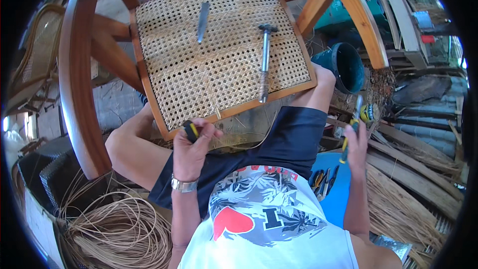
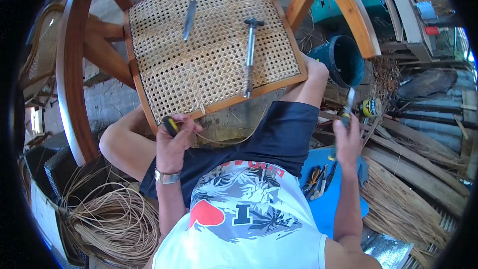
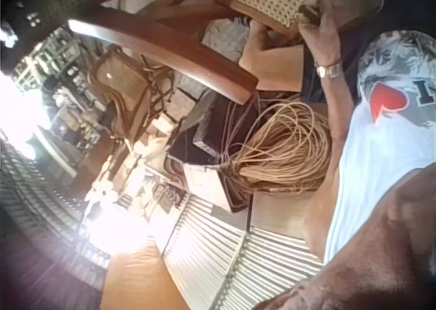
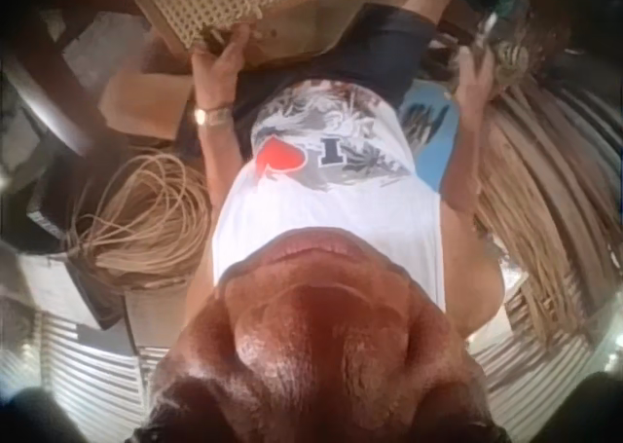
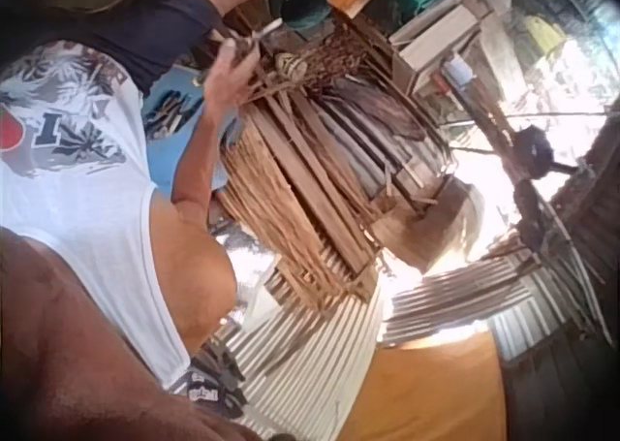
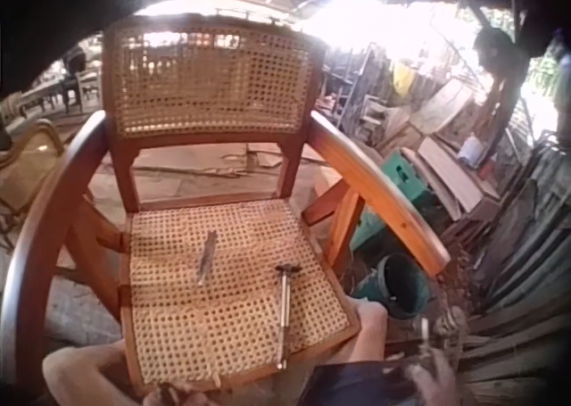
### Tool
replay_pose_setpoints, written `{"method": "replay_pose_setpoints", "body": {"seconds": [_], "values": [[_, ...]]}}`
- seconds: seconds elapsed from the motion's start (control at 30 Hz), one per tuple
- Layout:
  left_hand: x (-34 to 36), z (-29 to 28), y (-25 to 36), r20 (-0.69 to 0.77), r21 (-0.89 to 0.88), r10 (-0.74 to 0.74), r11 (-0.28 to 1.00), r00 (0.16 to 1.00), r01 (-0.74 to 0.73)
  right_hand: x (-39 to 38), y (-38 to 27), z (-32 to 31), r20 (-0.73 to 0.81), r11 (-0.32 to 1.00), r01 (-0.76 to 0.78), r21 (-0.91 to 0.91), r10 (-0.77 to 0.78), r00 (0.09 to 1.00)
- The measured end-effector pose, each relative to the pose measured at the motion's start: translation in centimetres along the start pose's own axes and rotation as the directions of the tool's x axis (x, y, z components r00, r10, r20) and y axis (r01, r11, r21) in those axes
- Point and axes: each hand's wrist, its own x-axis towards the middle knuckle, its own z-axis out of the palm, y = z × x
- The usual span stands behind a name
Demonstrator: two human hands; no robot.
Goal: Repairing the cane webbing of a wooden chair using a hammer, pliers, and a screwdriver.
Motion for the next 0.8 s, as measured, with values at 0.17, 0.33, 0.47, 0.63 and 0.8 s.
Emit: {"method": "replay_pose_setpoints", "body": {"seconds": [0.17,0.33,0.47,0.63,0.8], "values": [[0.1,1.6,1.6,-0.022,0.117,0.338,0.936,0.941,-0.333,5.2,-5.5,7.5,0.181,0.579,0.763,-0.289,-0.749,0.637],[-2.2,3.0,2.3,-0.096,0.716,0.474,0.644,0.875,-0.27,13.3,-9.6,16.1,0.196,0.624,0.633,-0.458,-0.624,0.756],[-2.1,5.6,1.6,-0.108,0.732,0.481,0.63,0.87,-0.258,13.8,-12.8,19.2,-0.074,0.482,0.621,-0.618,-0.822,0.564],[-1.2,9.9,3.1,0.008,0.636,0.623,0.601,0.782,-0.485,2.0,-13.4,15.8,0.195,0.483,0.566,0.668,-0.848,0.494],[-0.1,10.5,8.4,-0.203,0.495,0.681,0.691,0.703,-0.527,5.5,-8.6,5.4,0.573,0.671,0.357,0.65,-0.741,0.351]]}}
